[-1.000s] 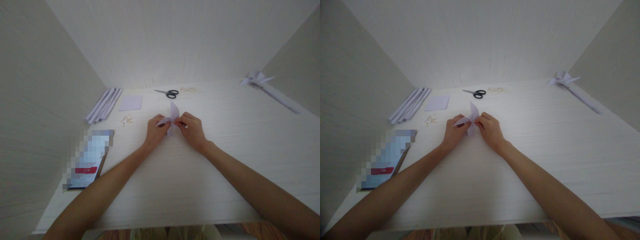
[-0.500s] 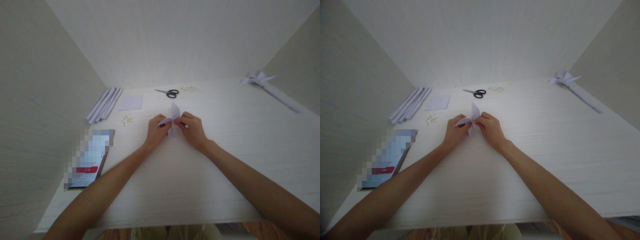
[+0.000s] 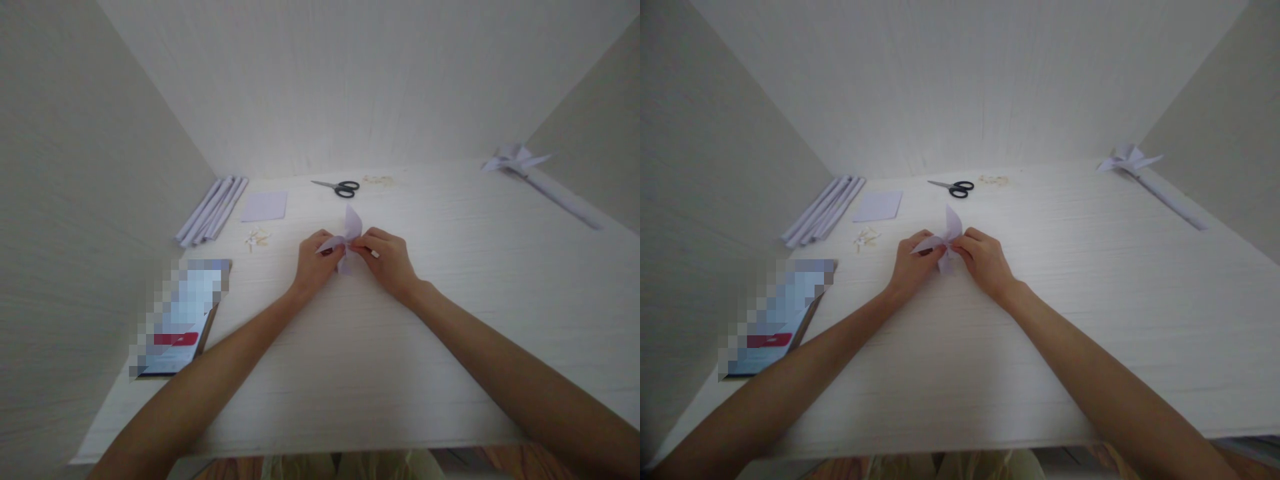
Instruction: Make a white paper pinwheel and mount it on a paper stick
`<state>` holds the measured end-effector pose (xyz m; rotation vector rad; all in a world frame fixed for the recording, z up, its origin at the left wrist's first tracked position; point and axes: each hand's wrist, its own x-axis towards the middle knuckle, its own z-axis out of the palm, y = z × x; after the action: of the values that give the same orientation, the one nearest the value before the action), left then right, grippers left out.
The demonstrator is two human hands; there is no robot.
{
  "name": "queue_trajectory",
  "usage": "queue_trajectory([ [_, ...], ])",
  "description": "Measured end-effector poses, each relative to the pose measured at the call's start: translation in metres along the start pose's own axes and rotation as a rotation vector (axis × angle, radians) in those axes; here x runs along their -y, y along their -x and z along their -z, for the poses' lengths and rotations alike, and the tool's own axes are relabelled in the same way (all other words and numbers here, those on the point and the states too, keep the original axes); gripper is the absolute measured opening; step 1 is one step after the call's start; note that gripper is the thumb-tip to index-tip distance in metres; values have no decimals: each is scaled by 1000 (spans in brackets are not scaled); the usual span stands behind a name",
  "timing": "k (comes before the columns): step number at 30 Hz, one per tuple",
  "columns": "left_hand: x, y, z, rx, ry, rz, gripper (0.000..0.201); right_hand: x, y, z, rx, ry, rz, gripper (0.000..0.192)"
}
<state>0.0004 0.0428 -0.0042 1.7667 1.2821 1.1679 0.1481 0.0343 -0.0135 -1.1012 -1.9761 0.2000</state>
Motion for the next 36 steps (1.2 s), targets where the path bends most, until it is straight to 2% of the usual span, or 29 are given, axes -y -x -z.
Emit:
queue_trajectory([
  [7,0,0,0,-28,7,48,12,-2,2,1,18,10,105,24],
  [12,-1,0,-1,-33,0,67,11,-3,2,3,1,96,114,19],
  [18,-1,0,-2,-15,2,68,10,-4,2,4,35,179,197,18],
  [29,-2,1,-2,12,-30,19,12,0,-4,3,13,363,188,25],
  [36,0,1,-3,0,-21,26,11,2,-3,2,19,330,175,20],
])
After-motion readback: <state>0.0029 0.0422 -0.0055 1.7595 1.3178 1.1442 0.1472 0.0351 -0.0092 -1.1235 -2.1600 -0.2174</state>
